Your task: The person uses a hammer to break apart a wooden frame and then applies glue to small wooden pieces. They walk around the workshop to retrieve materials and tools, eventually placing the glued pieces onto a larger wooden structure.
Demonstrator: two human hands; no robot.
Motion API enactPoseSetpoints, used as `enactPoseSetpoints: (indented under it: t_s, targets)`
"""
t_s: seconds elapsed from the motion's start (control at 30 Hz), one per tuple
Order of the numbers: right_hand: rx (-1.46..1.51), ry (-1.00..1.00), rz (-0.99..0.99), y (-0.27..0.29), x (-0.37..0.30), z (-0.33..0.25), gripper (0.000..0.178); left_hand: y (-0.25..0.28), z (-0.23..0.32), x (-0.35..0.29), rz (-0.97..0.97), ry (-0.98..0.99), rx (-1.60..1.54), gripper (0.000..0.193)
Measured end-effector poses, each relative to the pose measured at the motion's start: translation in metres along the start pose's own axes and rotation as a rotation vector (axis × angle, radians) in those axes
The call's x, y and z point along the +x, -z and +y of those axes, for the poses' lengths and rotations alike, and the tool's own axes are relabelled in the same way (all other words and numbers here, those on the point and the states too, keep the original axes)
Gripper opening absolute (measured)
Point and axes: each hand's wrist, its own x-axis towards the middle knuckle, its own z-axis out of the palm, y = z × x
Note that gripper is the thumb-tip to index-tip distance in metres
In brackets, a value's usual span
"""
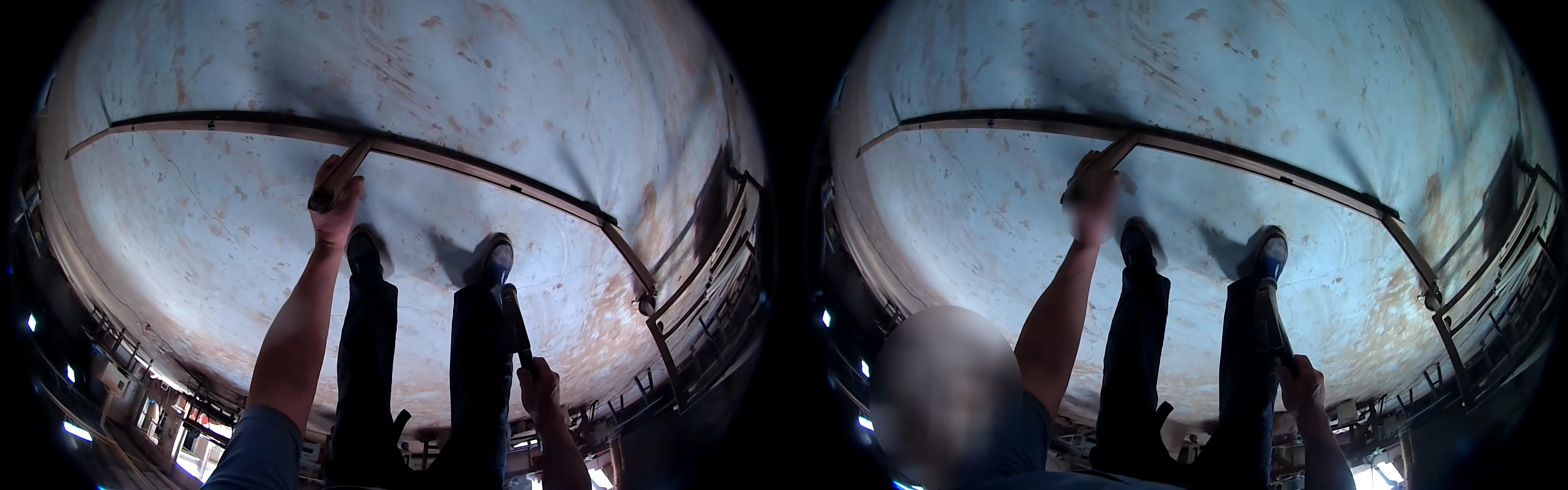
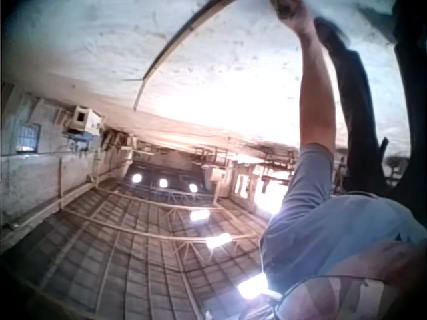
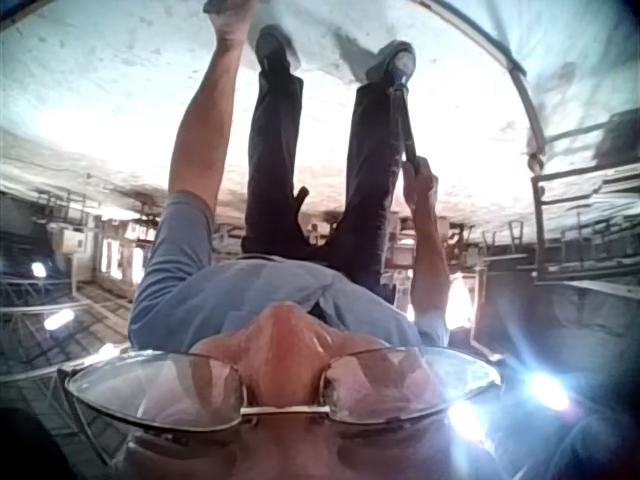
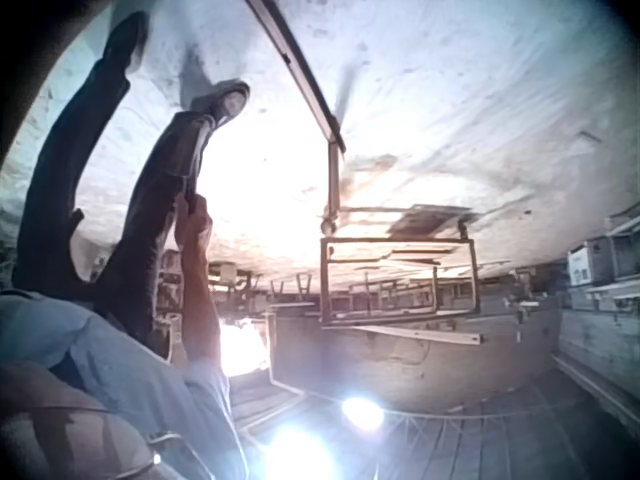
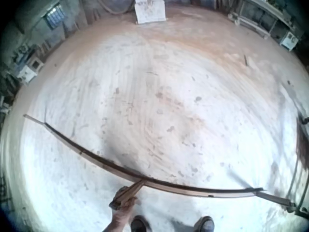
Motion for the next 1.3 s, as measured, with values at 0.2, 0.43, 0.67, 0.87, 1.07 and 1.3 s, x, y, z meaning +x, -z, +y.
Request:
enactPoseSetpoints:
  t_s: [0.2, 0.43, 0.67, 0.87, 1.07, 1.3]
  targets:
    - [0.163, 0.017, 0.023, -0.012, -0.013, 0.030, 0.013, 0.007, -0.004, -0.006, -0.035, -0.066, 0.216, 0.044]
    - [0.300, -0.145, -0.064, -0.016, -0.019, 0.040, 0.022, 0.021, -0.032, -0.021, -0.123, 0.156, 0.151, 0.064]
    - [0.304, -0.041, 0.016, -0.027, -0.033, 0.087, 0.017, 0.062, -0.026, -0.111, -0.214, 0.373, 0.450, 0.064]
    - [0.412, -0.308, -0.086, 0.004, -0.073, 0.119, 0.024, 0.121, 0.065, -0.223, -0.641, 0.686, 0.632, 0.064]
    - [0.235, -0.255, -0.152, 0.014, -0.118, 0.243, 0.047, 0.199, 0.180, -0.343, -0.494, 0.876, 0.478, 0.051]
    - [0.176, -0.256, 0.470, 0.035, -0.240, 0.375, 0.043, 0.196, 0.159, -0.329, -1.015, -0.828, 0.881, 0.026]
